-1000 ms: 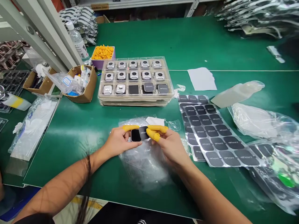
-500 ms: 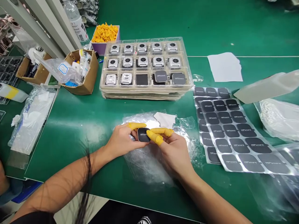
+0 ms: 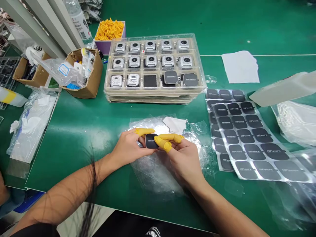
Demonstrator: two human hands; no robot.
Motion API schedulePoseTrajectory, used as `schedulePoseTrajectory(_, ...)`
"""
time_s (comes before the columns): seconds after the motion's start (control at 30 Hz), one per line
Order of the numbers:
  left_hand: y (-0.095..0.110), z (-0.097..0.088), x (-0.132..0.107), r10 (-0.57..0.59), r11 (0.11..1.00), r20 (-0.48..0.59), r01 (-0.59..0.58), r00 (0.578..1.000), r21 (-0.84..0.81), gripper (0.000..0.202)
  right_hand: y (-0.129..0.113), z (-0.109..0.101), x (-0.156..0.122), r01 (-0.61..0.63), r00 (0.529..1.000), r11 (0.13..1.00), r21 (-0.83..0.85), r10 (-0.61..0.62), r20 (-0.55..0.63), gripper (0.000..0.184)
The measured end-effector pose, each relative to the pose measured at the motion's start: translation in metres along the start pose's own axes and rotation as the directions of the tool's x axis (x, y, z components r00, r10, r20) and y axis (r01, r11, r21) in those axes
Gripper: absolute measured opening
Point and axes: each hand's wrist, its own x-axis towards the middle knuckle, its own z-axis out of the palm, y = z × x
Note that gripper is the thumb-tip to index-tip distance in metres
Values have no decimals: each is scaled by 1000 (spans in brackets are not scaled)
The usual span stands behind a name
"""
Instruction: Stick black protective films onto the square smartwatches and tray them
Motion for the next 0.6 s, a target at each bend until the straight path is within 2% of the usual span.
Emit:
schedulePoseTrajectory(0.37, -1, 0, 0, 30, 997, -9, -29, 1000, 65, 30, -6, 6, -3, -3, 1000, 1000, -10, 2, -13, 34)
schedulePoseTrajectory(0.6, -3, 2, -1, 26, 998, -24, -24, 999, 64, 19, -6, 4, 0, -32, 999, 999, 42, 32, -11, 35)
